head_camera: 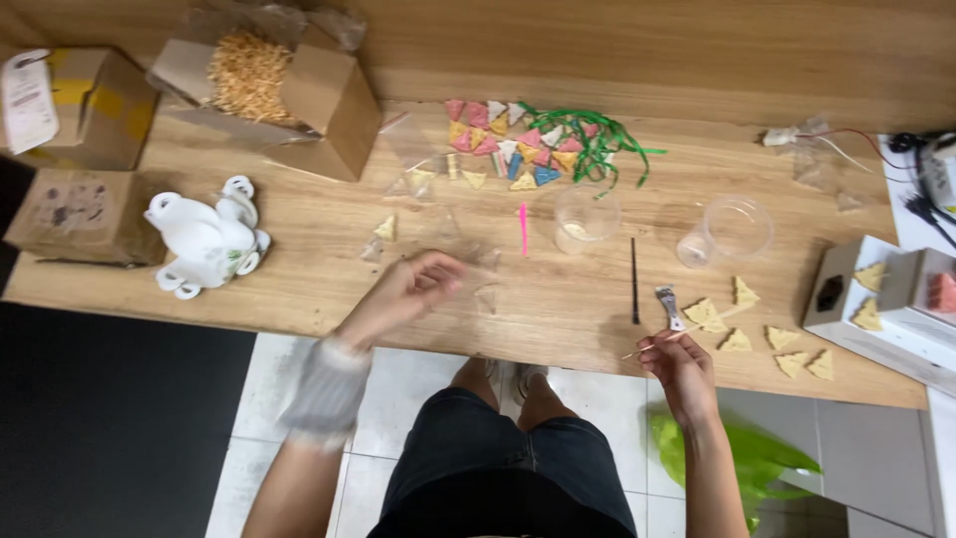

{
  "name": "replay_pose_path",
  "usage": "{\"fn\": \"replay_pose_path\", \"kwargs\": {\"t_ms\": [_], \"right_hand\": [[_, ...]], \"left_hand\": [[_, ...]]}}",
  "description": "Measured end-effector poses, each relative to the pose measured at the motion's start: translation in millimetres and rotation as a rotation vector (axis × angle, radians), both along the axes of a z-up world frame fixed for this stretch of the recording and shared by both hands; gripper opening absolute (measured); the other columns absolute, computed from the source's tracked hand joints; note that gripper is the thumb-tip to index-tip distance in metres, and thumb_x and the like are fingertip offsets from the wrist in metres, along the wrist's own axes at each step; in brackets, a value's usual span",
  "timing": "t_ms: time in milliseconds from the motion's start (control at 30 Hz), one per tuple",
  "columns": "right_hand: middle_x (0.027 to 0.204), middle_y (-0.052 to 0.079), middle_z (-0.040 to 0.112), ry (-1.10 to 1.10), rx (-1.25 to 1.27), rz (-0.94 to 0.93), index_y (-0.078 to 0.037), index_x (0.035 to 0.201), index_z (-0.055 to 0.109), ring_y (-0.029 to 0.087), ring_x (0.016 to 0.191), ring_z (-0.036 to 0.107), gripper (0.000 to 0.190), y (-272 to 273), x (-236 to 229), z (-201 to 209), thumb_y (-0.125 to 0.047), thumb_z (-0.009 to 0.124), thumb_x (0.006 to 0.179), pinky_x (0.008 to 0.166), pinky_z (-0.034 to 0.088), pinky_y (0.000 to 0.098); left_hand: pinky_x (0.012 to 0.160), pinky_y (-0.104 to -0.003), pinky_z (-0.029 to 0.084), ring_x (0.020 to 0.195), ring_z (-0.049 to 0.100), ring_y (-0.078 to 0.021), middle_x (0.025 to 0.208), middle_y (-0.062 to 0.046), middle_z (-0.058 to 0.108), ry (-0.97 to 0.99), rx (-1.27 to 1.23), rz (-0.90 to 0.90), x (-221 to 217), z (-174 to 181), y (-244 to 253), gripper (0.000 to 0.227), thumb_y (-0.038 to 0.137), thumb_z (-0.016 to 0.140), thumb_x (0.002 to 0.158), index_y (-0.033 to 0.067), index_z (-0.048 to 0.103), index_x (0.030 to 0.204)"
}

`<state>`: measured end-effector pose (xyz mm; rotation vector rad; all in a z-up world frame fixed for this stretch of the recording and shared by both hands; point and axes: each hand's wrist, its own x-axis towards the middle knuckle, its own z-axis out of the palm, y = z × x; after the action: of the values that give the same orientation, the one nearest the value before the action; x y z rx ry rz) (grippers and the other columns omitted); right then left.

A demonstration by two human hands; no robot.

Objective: The user is seen decorating small triangle shaped scented wax melts using a toothpick and a brush.

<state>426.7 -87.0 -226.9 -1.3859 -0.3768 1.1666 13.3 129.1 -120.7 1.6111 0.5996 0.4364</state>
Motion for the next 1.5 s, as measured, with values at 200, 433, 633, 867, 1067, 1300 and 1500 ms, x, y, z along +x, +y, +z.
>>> {"fn": "replay_pose_path", "kwargs": {"t_ms": [200, 433, 633, 867, 1067, 1300, 1500], "right_hand": [[0.096, 0.016, 0.072, -0.036, -0.083, 0.019, 0.003, 0.105, 0.065, 0.022, 0.082, 0.069, 0.024, 5, -21, 4, -0.011, 0.046, 0.105, 0.077, 0.057, 0.0359], [0.087, 0.016, 0.073, -0.341, -0.126, 0.034, 0.007, 0.107, 0.068, 0.021, 0.075, 0.068, 0.029, 64, -26, 17, -0.017, 0.053, 0.103, 0.072, 0.057, 0.0337], [0.07, 0.013, 0.067, -0.794, -0.244, -0.056, 0.007, 0.139, 0.052, 0.019, 0.064, 0.064, 0.071, 175, -33, 68, -0.044, 0.071, 0.094, 0.059, 0.051, 0.0353], [0.073, 0.02, 0.071, -1.097, -0.312, 0.012, 0.002, 0.122, 0.068, 0.032, 0.071, 0.071, 0.043, 204, -14, 4, -0.022, 0.071, 0.087, 0.072, 0.054, 0.0433], [0.07, 0.018, 0.069, -1.057, -0.232, -0.049, 0.0, 0.105, 0.075, 0.03, 0.066, 0.07, 0.029, 157, -56, 7, -0.021, 0.07, 0.087, 0.068, 0.055, 0.0412], [0.058, 0.015, 0.066, -0.927, -0.265, 0.082, 0.001, 0.113, 0.071, 0.025, 0.054, 0.065, 0.037, 127, -86, 47, -0.024, 0.071, 0.086, 0.059, 0.052, 0.0392], [0.061, 0.014, 0.066, -0.763, -0.324, 0.012, -0.001, 0.119, 0.069, 0.024, 0.055, 0.063, 0.041, 126, -58, 53, -0.034, 0.064, 0.095, 0.057, 0.049, 0.0408]], "left_hand": [[0.088, -0.043, 0.055, 0.103, 0.068, -0.0276, 0.116, -0.01, 0.07, 0.551, 0.396, 0.782, -42, -166, 115, 0.039, 0.018, 0.074, 0.08, 0.0098, 0.072, 0.118], [0.103, -0.055, 0.036, 0.127, 0.049, -0.0313, 0.127, -0.008, 0.059, 1.152, 0.448, 0.684, -18, -163, 153, 0.053, 0.03, 0.082, 0.07, 0.0176, 0.067, 0.12], [0.068, -0.035, 0.061, 0.078, 0.072, -0.0212, 0.095, -0.012, 0.073, 0.37, 0.272, 0.837, -2, -121, 96, 0.049, 0.008, 0.08, 0.076, 0.0064, 0.06, 0.121], [0.065, -0.029, 0.064, 0.088, 0.069, -0.017, 0.112, -0.006, 0.07, -0.15, 0.035, 0.832, 10, -89, -50, 0.047, -0.009, 0.073, 0.079, 0.0019, 0.063, 0.123], [0.081, -0.029, 0.061, 0.095, 0.076, -0.0211, 0.119, -0.009, 0.062, -0.279, -0.386, 0.759, 34, -55, -95, 0.046, -0.009, 0.07, 0.087, 0.0018, 0.06, 0.13], [0.088, -0.033, 0.061, 0.102, 0.074, -0.0252, 0.138, -0.017, 0.059, -0.422, -0.509, 0.556, 76, -22, -89, 0.05, -0.011, 0.063, 0.088, 0.005, 0.048, 0.134], [0.092, -0.035, 0.06, 0.103, 0.071, -0.0256, 0.136, -0.018, 0.059, -0.539, -0.429, 0.474, 100, -19, -60, 0.043, -0.013, 0.063, 0.09, 0.0012, 0.048, 0.127]]}}
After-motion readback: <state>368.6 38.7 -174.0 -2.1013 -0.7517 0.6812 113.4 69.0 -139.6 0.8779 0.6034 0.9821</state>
